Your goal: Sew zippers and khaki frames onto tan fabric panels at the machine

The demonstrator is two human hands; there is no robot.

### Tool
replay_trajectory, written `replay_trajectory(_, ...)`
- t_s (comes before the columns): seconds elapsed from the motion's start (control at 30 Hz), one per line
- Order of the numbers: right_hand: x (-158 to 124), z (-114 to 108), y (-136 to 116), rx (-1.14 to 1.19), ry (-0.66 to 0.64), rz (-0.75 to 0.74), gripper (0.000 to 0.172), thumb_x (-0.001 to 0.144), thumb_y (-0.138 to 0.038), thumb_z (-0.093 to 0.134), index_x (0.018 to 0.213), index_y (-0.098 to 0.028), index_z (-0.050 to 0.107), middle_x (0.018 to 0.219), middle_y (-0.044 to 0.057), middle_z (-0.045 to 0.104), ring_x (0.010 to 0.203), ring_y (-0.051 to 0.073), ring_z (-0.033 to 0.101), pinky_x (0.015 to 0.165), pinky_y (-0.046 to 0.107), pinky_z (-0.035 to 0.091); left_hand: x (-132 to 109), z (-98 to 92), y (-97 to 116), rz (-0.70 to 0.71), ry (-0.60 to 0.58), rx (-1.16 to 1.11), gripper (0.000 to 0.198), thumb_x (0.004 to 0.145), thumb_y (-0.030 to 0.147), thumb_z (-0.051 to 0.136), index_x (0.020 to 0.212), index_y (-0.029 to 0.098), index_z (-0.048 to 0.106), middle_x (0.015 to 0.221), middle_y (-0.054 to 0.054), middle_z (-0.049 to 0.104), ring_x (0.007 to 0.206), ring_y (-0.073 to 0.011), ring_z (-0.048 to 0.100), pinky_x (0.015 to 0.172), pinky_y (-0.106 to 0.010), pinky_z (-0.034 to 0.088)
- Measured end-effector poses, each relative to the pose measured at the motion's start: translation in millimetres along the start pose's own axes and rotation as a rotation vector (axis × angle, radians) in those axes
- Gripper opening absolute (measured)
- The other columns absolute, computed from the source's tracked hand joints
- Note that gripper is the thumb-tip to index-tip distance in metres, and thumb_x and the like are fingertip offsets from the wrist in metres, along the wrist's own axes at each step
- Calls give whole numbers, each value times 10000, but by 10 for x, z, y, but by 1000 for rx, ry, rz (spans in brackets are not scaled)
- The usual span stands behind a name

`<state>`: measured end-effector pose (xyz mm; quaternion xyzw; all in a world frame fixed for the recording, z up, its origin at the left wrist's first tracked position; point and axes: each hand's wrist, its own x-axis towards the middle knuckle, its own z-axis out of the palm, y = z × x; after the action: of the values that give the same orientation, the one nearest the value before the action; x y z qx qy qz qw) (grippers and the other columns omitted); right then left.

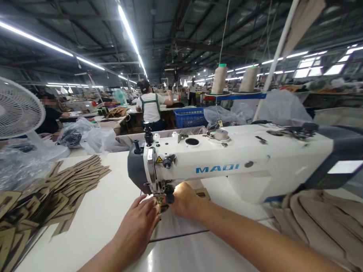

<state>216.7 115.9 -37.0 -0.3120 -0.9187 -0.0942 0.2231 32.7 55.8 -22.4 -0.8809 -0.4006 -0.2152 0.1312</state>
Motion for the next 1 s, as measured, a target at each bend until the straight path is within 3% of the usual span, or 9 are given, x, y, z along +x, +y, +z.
replay_trajectory(0.3, 77, -83, -109, -7, -99, 35, 180, 818, -130, 477, 727, -186, 622, 673, 1, 666, 596, 146, 600, 505, 255, 322, -53, 167, -45, -28, 151, -74, 140, 804, 143, 547, 905, 189, 632, 984, -60, 692, 960, -224, 633, 951, -427, 453)
replay_trajectory(0.5, 21, -334, -52, 9, -187, 352, 195, 777, -153, 500, 627, -145, 624, 613, 73, 643, 542, 177, 578, 483, 256, 311, -91, 41, -47, -9, 147, -75, 223, 891, 149, 413, 930, 183, 631, 1002, -77, 692, 994, -221, 624, 952, -443, 441)
replay_trajectory(0.6, -78, -508, -60, 47, -228, 472, 139, 671, -62, 535, 695, -137, 649, 707, 84, 665, 585, 181, 590, 490, 241, 320, -105, -63, -31, -18, 121, -101, 243, 903, 140, 391, 933, 188, 628, 976, -65, 701, 957, -216, 637, 943, -454, 434)
replay_trajectory(0.67, -136, -605, -147, 94, -255, 500, 138, 654, -90, 575, 722, -165, 668, 695, 55, 668, 598, 185, 597, 508, 241, 350, -107, -125, -7, -42, 76, -121, 194, 889, 153, 441, 930, 193, 626, 952, -53, 702, 928, -217, 639, 933, -458, 431)
replay_trajectory(0.77, -197, -645, -373, 156, -268, 489, 161, 708, -135, 547, 741, -213, 684, 734, 24, 680, 689, 185, 622, 616, 260, 430, -102, -170, 33, -76, -9, -120, 112, 849, 157, 540, 916, 190, 623, 920, -41, 688, 888, -213, 632, 916, -448, 427)
replay_trajectory(0.83, -243, -587, -531, 219, -230, 402, 322, 700, -82, 485, 916, -222, 678, 1007, 40, 671, 894, 192, 620, 770, 280, 459, -101, -164, 46, -83, -55, -100, 77, 827, 150, 591, 879, 193, 627, 900, -31, 675, 863, -206, 624, 895, -428, 430)
replay_trajectory(0.9, -303, -489, -646, 282, -174, 288, 541, 649, -56, 448, 1155, -183, 590, 1265, 81, 546, 1079, 212, 558, 895, 312, 446, -105, -144, 48, -81, -86, -77, 78, 808, 147, 629, 864, 201, 631, 893, -22, 664, 862, -202, 614, 883, -413, 429)
replay_trajectory(1.0, -387, -364, -697, 299, -116, 201, 659, 620, -66, 415, 1273, -87, 492, 1357, 138, 439, 1158, 242, 508, 948, 353, 440, -112, -129, 56, -62, -107, -64, 126, 806, 158, 642, 922, 205, 628, 929, -25, 651, 906, -204, 591, 893, -403, 417)
